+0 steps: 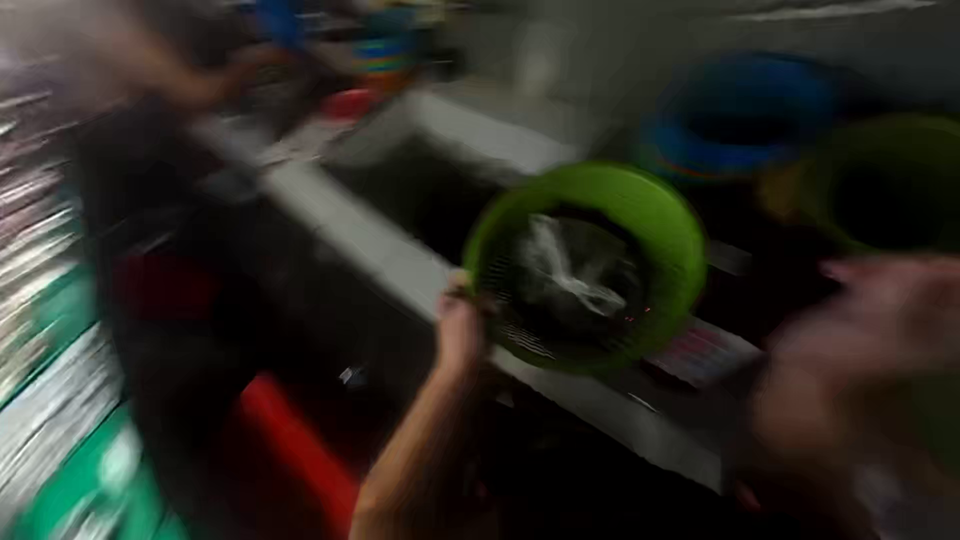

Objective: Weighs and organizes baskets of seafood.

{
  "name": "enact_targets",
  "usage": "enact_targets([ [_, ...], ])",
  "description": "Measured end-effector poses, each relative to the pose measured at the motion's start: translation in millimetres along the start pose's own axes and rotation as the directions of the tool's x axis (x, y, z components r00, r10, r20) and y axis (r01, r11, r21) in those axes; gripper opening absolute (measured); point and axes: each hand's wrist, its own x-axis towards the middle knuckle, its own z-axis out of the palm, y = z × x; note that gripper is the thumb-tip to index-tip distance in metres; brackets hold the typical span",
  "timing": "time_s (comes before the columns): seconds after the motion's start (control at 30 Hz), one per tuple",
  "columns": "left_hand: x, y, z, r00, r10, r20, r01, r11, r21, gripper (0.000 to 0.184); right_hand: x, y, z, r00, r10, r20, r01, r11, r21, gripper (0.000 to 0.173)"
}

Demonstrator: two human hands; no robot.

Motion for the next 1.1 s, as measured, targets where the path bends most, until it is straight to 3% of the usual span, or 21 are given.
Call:
enact_targets([
  [0.07, 38.1, -21.5, 47.2, 0.980, -0.007, 0.199, 0.012, 1.000, -0.025, 0.034, -33.2, 53.4, -49.3, 0.973, 0.041, -0.228, -0.065, 0.993, -0.102, 0.017],
  [0.2, 83.2, -75.6, 138.8, 0.894, 0.023, 0.447, -0.010, 0.999, -0.031, 0.036, -109.0, 79.1, -83.1, 0.878, 0.290, -0.380, -0.380, 0.906, -0.187, 0.014],
  [0.27, 108.3, -106.9, 171.8, 0.823, -0.035, 0.567, -0.004, 0.998, 0.068, 0.036, -141.2, 84.2, -87.2, 0.841, 0.341, -0.420, -0.464, 0.854, -0.235, 0.018],
  [0.33, 136.5, -122.8, 202.3, 0.784, -0.159, 0.599, -0.039, 0.952, 0.305, 0.043, -159.2, 84.8, -88.2, 0.810, 0.372, -0.454, -0.514, 0.823, -0.243, 0.021],
  [0.37, 147.7, -122.2, 216.8, 0.784, -0.198, 0.588, -0.140, 0.867, 0.478, 0.050, -165.3, 84.9, -87.8, 0.789, 0.393, -0.472, -0.539, 0.812, -0.224, 0.022],
  [0.43, 150.5, -106.6, 242.0, 0.730, -0.120, 0.672, -0.530, 0.520, 0.669, 0.071, -174.3, 83.7, -88.0, 0.759, 0.417, -0.500, -0.572, 0.795, -0.205, 0.024],
  [0.47, 140.4, -93.0, 254.6, 0.631, -0.027, 0.775, -0.722, 0.347, 0.599, 0.078, -178.0, 84.0, -89.1, 0.758, 0.411, -0.507, -0.573, 0.791, -0.215, 0.024],
  [0.5, 127.0, -79.8, 267.0, 0.457, 0.058, 0.888, -0.872, 0.226, 0.434, 0.075, -182.1, 85.9, -90.7, 0.763, 0.397, -0.509, -0.566, 0.791, -0.231, 0.023],
  [0.53, 114.5, -71.8, 280.2, 0.227, 0.088, 0.970, -0.965, 0.154, 0.212, 0.065, -186.5, 89.9, -91.4, 0.765, 0.387, -0.514, -0.562, 0.791, -0.242, 0.023],
  [0.57, 104.5, -72.1, 294.3, -0.001, 0.032, 0.999, -0.988, 0.152, -0.006, 0.051, -191.6, 95.0, -90.7, 0.757, 0.388, -0.526, -0.572, 0.782, -0.247, 0.024],
  [0.6, 98.3, -81.4, 307.8, -0.197, -0.090, 0.976, -0.961, 0.216, -0.174, 0.039, -197.8, 98.6, -88.6, 0.740, 0.404, -0.539, -0.595, 0.766, -0.243, 0.024],
  [0.63, 94.8, -95.8, 320.1, -0.327, -0.254, 0.910, -0.928, 0.269, -0.258, 0.036, -204.5, 100.7, -85.8, 0.713, 0.434, -0.551, -0.628, 0.745, -0.226, 0.023],
  [0.67, 94.0, -111.6, 330.3, -0.387, -0.406, 0.828, -0.916, 0.271, -0.296, 0.037, -210.6, 101.9, -83.1, 0.686, 0.466, -0.559, -0.660, 0.722, -0.206, 0.022],
  [0.77, 103.5, -137.7, 349.1, -0.372, -0.590, 0.717, -0.924, 0.164, -0.345, 0.038, -222.5, 104.4, -77.6, 0.666, 0.506, -0.549, -0.692, 0.694, -0.200, 0.021],
  [0.93, 115.7, -138.1, 347.9, -0.336, -0.601, 0.725, -0.928, 0.079, -0.365, 0.055, -238.7, 101.3, -75.5, 0.661, 0.515, -0.545, -0.702, 0.681, -0.209, 0.020],
  [1.0, 115.8, -137.1, 346.1, -0.376, -0.580, 0.722, -0.912, 0.094, -0.400, 0.058, -246.4, 102.2, -76.1, 0.640, 0.537, -0.549, -0.728, 0.652, -0.210, 0.021],
  [1.1, 115.8, -137.0, 349.0, -0.489, -0.568, 0.662, -0.853, 0.155, -0.498, 0.055, -250.3, 109.4, -79.6, 0.623, 0.558, -0.548, -0.748, 0.631, -0.207, 0.020],
])
